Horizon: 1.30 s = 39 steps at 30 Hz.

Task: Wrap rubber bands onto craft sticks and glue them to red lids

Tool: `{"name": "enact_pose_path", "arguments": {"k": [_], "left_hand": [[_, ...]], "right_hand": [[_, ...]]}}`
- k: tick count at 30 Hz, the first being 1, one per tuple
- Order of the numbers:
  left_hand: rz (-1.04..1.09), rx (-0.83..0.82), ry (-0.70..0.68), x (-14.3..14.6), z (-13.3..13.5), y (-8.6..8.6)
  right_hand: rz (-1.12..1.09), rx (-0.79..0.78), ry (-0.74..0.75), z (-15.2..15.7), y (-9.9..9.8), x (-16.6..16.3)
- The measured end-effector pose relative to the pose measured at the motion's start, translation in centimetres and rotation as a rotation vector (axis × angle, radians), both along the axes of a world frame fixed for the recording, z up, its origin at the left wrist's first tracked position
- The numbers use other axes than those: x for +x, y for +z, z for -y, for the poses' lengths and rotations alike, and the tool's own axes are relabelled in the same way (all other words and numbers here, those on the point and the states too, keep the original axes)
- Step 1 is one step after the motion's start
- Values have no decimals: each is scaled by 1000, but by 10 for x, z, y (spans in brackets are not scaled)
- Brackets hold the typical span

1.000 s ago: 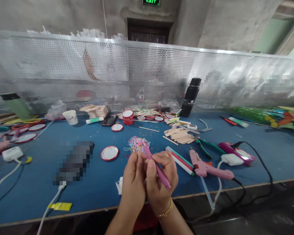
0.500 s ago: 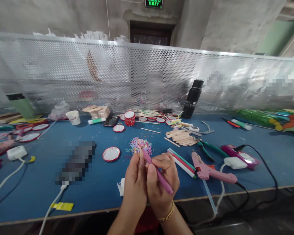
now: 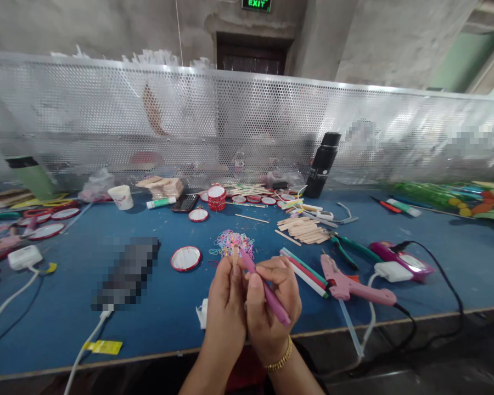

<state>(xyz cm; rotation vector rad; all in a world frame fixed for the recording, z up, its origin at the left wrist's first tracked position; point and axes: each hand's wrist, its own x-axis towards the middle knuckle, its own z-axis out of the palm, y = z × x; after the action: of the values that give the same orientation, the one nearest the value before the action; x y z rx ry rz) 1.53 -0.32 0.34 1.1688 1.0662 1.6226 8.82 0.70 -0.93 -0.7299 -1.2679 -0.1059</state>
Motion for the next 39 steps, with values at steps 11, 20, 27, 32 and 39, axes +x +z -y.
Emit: {"name": "enact_pose_path", "arguments": {"k": [11, 20, 27, 32, 39], "left_hand": [[3, 19, 10, 1, -3, -8], [36, -2, 47, 2, -3, -11], [38, 8, 6, 1, -2, -5], [29, 8, 7, 2, -4, -9], [33, -3, 34, 0, -5, -11]], "right_hand": [[-3, -20, 30, -1, -1, 0], [5, -13, 75, 0, -2, 1], [-6, -36, 49, -1, -1, 0], [-35, 0, 33, 0, -1, 1], [3, -24, 64, -1, 1, 1]]}}
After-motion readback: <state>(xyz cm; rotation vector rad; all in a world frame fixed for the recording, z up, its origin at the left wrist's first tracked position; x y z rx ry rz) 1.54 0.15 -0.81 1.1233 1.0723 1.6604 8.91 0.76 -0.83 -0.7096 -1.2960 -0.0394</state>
